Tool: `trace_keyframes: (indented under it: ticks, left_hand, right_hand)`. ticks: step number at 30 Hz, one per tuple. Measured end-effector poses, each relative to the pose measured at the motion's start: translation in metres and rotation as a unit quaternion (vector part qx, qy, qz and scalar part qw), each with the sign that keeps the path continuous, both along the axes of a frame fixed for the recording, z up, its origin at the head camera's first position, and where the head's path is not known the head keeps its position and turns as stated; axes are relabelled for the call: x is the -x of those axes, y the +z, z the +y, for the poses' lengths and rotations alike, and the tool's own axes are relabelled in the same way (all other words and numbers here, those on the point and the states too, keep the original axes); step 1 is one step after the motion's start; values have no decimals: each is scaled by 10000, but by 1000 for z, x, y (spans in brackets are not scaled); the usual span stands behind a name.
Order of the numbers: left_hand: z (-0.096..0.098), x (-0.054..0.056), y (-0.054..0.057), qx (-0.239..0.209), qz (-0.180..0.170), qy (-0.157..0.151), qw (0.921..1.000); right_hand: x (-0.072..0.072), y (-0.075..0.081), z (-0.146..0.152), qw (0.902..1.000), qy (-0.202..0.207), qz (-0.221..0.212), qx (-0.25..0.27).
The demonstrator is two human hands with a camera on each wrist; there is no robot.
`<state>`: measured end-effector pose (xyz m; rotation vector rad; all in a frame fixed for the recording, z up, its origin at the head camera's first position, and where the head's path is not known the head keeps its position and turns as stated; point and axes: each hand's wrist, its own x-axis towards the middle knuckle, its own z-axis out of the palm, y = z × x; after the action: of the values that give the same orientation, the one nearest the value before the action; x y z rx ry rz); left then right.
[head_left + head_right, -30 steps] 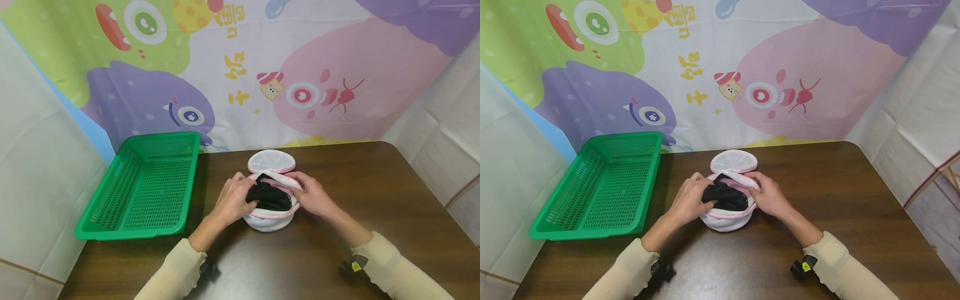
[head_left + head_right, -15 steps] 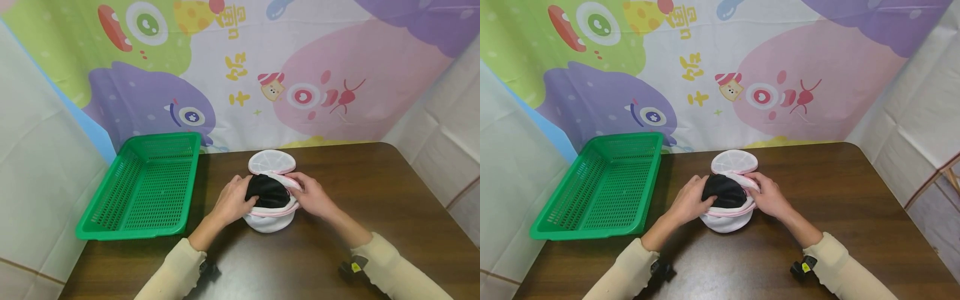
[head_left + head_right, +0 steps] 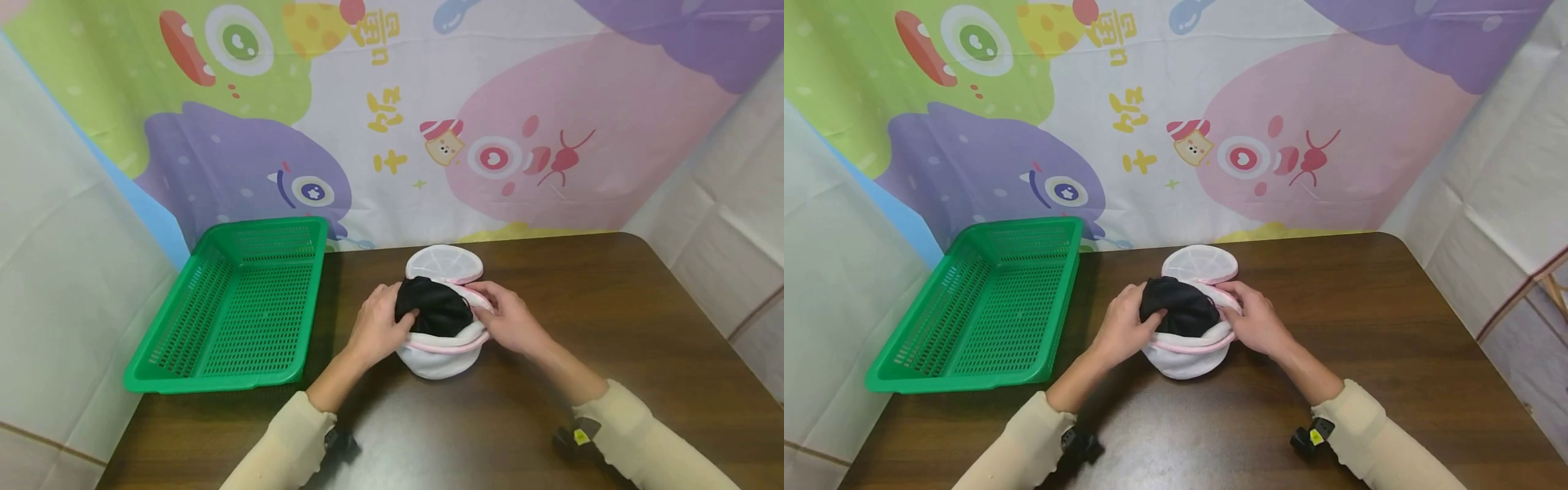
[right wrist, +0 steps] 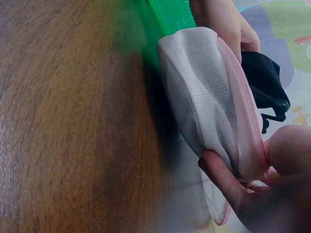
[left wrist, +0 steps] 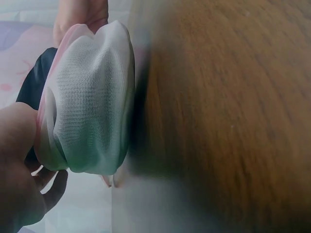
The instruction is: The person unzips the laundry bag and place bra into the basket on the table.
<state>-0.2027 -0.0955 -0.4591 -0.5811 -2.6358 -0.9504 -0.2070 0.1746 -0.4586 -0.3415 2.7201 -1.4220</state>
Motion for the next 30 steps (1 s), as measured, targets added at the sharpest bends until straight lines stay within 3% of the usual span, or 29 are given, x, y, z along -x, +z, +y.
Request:
trace_keyframes:
  ticks: [15, 21, 28, 30]
  left_hand:
    - [-2, 1, 6, -838, -25, 719, 9939]
    - [-1, 1, 7, -841, -206, 953, 9917]
    - [-5, 4, 5, -656, -366, 791, 9940]
    - [-8, 9, -2, -490, -347, 708, 9957]
  right_hand:
    - [1, 0, 1, 9995, 31, -296, 122]
    - [1, 1, 0, 9997, 57, -240, 74]
    - [0, 1, 0, 9999, 59, -117, 18]
    - [-1, 1, 0, 9999, 41, -106, 16]
